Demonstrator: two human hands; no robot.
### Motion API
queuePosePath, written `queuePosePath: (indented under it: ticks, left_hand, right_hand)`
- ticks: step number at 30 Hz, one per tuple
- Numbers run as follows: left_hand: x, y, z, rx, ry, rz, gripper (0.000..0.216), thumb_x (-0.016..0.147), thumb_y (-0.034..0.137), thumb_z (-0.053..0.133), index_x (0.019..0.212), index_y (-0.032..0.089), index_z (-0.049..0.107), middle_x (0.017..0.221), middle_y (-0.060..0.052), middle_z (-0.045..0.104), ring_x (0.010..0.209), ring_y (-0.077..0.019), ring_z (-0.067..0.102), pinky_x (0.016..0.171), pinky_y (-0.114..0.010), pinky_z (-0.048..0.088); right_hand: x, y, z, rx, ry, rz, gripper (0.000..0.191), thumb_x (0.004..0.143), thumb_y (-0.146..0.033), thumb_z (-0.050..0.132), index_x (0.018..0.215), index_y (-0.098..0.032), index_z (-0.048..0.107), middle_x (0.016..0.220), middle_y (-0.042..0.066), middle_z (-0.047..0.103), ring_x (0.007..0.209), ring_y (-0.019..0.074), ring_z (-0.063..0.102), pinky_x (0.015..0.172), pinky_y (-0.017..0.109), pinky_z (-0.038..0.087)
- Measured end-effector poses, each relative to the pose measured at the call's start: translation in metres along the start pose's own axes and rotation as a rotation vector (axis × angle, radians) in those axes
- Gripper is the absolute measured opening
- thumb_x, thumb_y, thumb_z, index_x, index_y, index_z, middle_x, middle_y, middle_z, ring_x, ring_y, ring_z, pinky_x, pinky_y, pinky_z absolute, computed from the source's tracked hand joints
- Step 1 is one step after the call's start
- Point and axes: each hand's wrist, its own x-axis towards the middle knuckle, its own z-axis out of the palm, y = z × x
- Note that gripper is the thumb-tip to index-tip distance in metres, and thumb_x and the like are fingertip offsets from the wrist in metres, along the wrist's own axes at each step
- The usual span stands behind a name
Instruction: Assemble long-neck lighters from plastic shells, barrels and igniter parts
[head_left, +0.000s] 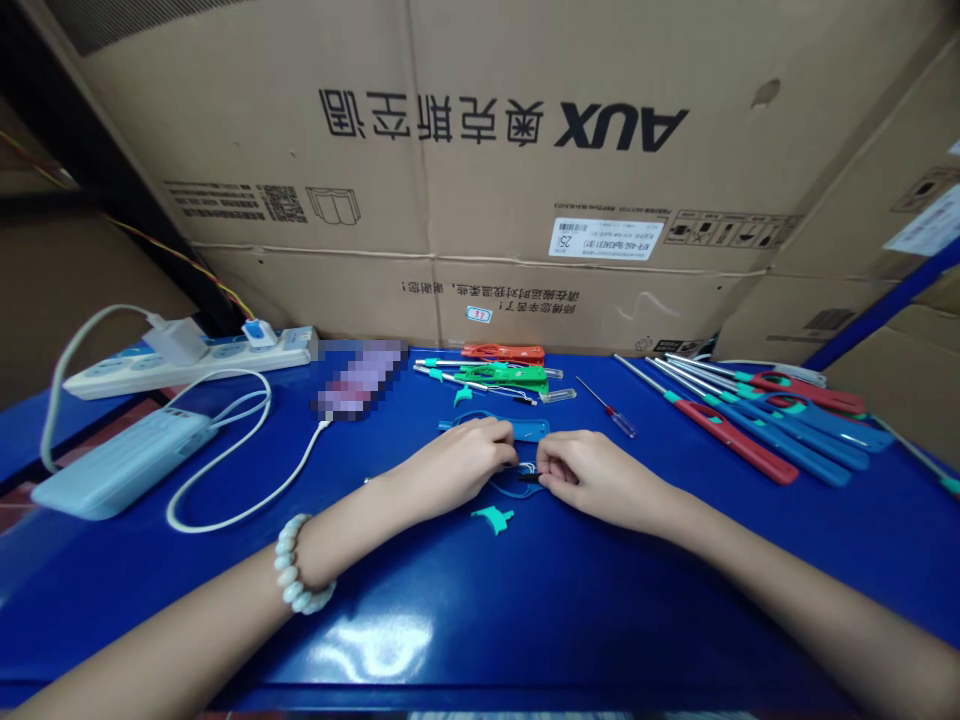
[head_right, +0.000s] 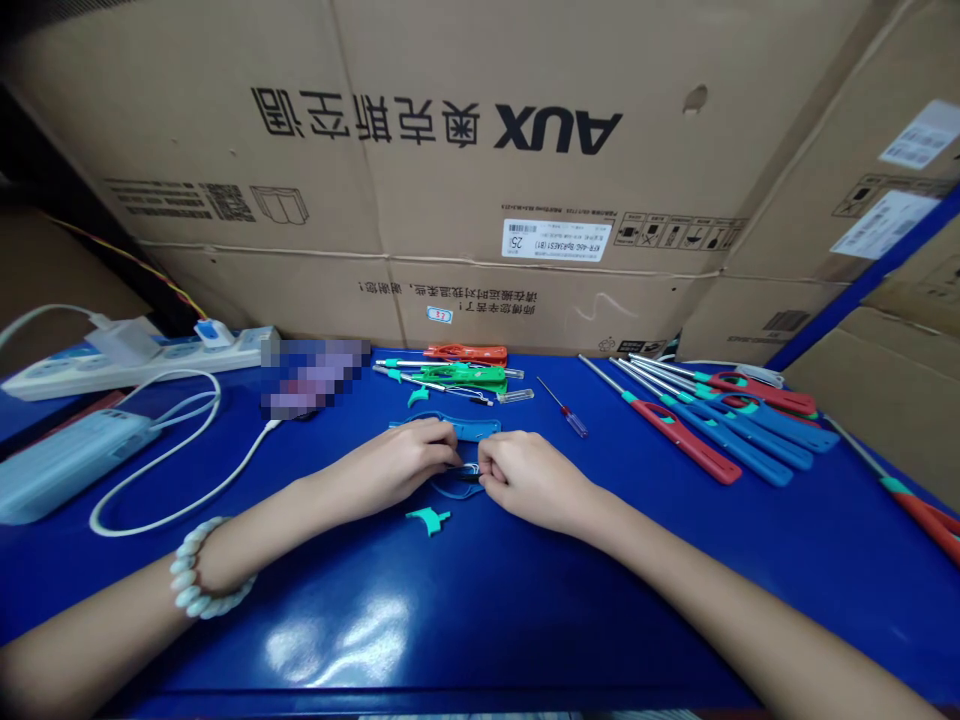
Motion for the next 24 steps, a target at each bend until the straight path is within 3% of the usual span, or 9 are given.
queuePosePath:
  ticks: [3, 6, 10, 14, 19, 24]
  left_hand:
    - [-0.006, 0.001, -0.014, -0.085, -0.025, -0.007, 0.016, 0.088, 0.008, 0.053, 0.094, 0.016, 0.066, 0.097, -0.005, 0.060, 0.091, -0.0166, 0.059, 0.078, -0.025, 0.047]
    - [-0.011, 0.003, -0.024, -0.144, -0.151, 0.000, 0.016, 0.082, 0.010, 0.063, 0.095, 0.019, 0.065, 0.094, -0.002, 0.062, 0.087, -0.0155, 0.061, 0.074, -0.023, 0.046]
    - [-0.015, 0.005, -0.027, -0.149, -0.248, 0.040, 0.017, 0.082, 0.007, 0.061, 0.091, 0.020, 0.066, 0.085, 0.000, 0.065, 0.079, -0.0145, 0.063, 0.068, -0.022, 0.044]
    - [-0.016, 0.011, -0.029, -0.141, -0.256, 0.047, 0.018, 0.082, 0.007, 0.056, 0.088, 0.020, 0.066, 0.083, -0.001, 0.065, 0.075, -0.0147, 0.062, 0.064, -0.022, 0.043]
    - [-0.016, 0.015, -0.031, -0.129, -0.276, -0.001, 0.018, 0.076, 0.013, 0.068, 0.092, 0.020, 0.063, 0.087, 0.000, 0.064, 0.074, -0.0157, 0.062, 0.059, -0.023, 0.040]
    - [-0.015, 0.012, -0.022, -0.172, -0.239, 0.008, 0.021, 0.077, -0.001, 0.057, 0.085, 0.018, 0.062, 0.081, 0.000, 0.064, 0.073, -0.0139, 0.061, 0.061, -0.022, 0.041]
  right_hand:
    - [0.000, 0.001, 0.001, 0.003, 0.002, -0.005, 0.011, 0.077, -0.009, 0.051, 0.071, -0.018, 0.053, 0.064, -0.002, 0.052, 0.058, 0.0108, 0.044, 0.056, 0.022, 0.028]
    - [0.000, 0.001, 0.001, 0.006, 0.005, -0.008, 0.010, 0.077, -0.010, 0.051, 0.071, -0.017, 0.054, 0.065, -0.002, 0.052, 0.058, 0.0106, 0.045, 0.056, 0.022, 0.028]
    - [0.000, 0.001, 0.000, 0.015, 0.001, 0.000, 0.010, 0.078, -0.011, 0.053, 0.071, -0.017, 0.055, 0.065, -0.002, 0.054, 0.058, 0.0105, 0.045, 0.056, 0.022, 0.028]
    - [0.000, 0.001, -0.002, 0.021, -0.002, 0.002, 0.010, 0.078, -0.010, 0.053, 0.071, -0.017, 0.056, 0.065, -0.002, 0.055, 0.058, 0.0107, 0.046, 0.056, 0.022, 0.028]
    - [0.001, 0.002, -0.002, 0.021, 0.001, -0.004, 0.010, 0.078, -0.010, 0.054, 0.070, -0.017, 0.055, 0.064, -0.002, 0.055, 0.058, 0.0106, 0.046, 0.056, 0.022, 0.028]
    - [0.001, 0.004, -0.001, 0.025, 0.004, -0.009, 0.009, 0.078, -0.011, 0.055, 0.071, -0.017, 0.057, 0.065, -0.002, 0.055, 0.059, 0.0107, 0.047, 0.056, 0.022, 0.029]
